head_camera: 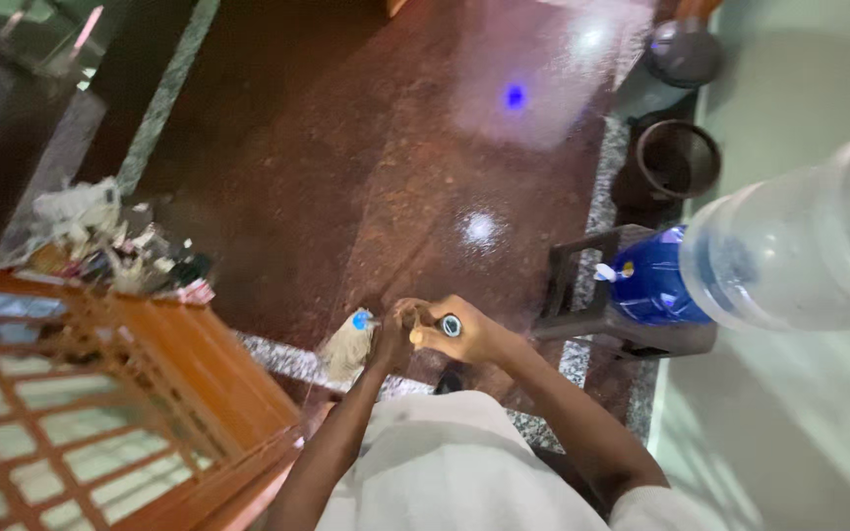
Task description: The person mops the wet tile floor using a string mop, moving it back and forth across different sections of the entryway and hallway.
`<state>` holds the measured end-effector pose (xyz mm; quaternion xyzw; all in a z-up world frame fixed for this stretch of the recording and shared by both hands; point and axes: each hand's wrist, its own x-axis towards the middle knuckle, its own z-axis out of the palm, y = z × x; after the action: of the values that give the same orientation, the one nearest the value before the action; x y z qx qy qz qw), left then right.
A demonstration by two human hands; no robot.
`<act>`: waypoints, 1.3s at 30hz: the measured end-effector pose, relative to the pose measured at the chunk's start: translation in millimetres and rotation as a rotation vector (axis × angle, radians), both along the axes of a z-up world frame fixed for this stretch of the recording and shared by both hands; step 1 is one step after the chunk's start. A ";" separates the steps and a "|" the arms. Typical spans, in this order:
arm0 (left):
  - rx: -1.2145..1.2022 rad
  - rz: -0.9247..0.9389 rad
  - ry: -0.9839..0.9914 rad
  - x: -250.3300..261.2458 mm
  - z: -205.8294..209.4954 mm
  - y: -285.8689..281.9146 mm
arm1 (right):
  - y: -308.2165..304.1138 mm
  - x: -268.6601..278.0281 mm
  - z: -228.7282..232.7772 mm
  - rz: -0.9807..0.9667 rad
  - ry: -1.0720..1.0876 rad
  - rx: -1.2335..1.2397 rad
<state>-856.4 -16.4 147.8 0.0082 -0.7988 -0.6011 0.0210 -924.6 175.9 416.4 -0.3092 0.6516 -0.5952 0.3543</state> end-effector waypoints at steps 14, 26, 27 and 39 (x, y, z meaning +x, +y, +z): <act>-0.427 -0.781 0.114 -69.6 -46.4 95.6 | 22.7 120.7 -16.2 -0.806 0.407 0.199; -0.812 -1.409 -0.052 -52.4 -100.6 -29.4 | -84.7 177.9 -104.2 -1.257 -0.144 0.026; -0.853 -1.401 -0.085 -52.9 -104.8 -46.4 | -97.7 176.5 -112.3 -1.270 -0.160 0.035; -0.831 -0.717 -0.577 -82.5 -79.8 -199.8 | -168.3 61.2 -121.5 -0.642 -0.016 0.138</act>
<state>-938.9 -216.2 68.0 -0.1073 -0.8927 -0.1830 -0.3976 -863.4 7.6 295.0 -0.0586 0.7519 -0.6333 0.1737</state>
